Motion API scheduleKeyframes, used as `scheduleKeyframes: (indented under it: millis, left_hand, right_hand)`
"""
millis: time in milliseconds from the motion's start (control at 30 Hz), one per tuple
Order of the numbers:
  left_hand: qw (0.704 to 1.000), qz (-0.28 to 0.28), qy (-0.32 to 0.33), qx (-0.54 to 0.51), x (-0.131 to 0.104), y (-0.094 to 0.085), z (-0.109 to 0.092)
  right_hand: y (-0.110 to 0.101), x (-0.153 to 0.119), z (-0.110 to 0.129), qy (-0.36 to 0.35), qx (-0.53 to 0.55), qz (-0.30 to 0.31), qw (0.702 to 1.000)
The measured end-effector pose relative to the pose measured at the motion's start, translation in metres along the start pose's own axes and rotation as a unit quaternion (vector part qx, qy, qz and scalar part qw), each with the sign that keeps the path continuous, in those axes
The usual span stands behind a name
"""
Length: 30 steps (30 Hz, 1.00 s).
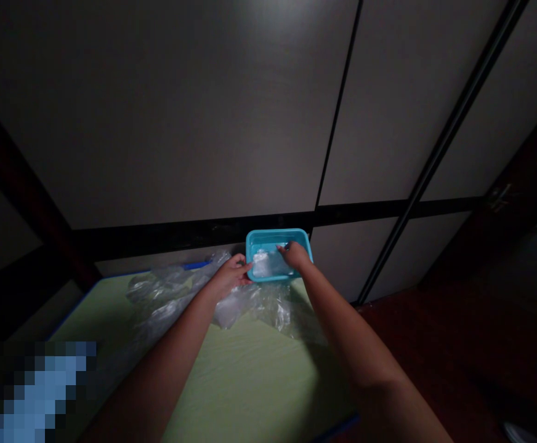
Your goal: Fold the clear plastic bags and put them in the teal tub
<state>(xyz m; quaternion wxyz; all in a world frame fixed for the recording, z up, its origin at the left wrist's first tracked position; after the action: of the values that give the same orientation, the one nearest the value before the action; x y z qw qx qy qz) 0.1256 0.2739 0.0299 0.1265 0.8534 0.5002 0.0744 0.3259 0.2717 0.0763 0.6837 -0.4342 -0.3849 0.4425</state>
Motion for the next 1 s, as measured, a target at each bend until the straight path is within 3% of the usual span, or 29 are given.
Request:
scheduleKeyframes:
  millis: [167,433,567,833,1000]
  left_hand:
    - [1.000,0.002,0.000,0.003,0.000,0.000,0.000]
    - [1.000,0.004,0.000,0.004,-0.001,0.000,-0.002]
    - [1.000,0.006,0.000,0.002,-0.001,0.000,-0.002]
    - [1.000,0.004,0.000,0.002,-0.001,0.000,0.000]
    - [1.000,0.004,-0.001,0.005,0.000,-0.001,0.000]
  right_hand:
    - [-0.007,-0.003,0.005,-0.019,-0.031,0.003,0.999]
    - [-0.013,-0.011,0.024,-0.101,-0.038,0.099,0.989]
    - [-0.021,-0.012,0.025,-0.120,-0.058,0.087,0.987]
    - [-0.017,-0.007,0.020,-0.074,-0.105,0.051,0.990]
    - [-0.023,-0.009,0.024,-0.067,-0.078,0.053,0.993]
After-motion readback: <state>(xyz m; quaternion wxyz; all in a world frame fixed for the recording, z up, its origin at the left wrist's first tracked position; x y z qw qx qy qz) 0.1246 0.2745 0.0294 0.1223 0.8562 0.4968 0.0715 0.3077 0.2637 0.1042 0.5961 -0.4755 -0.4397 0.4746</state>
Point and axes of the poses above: each hand's wrist, its own x-axis towards the middle knuckle, its own y-axis out of the palm, z = x × y, the point moved 7 cm from there along x, towards the middle knuckle, and after that the axes turned 3 degrees about -x, right-handed, at the moved point
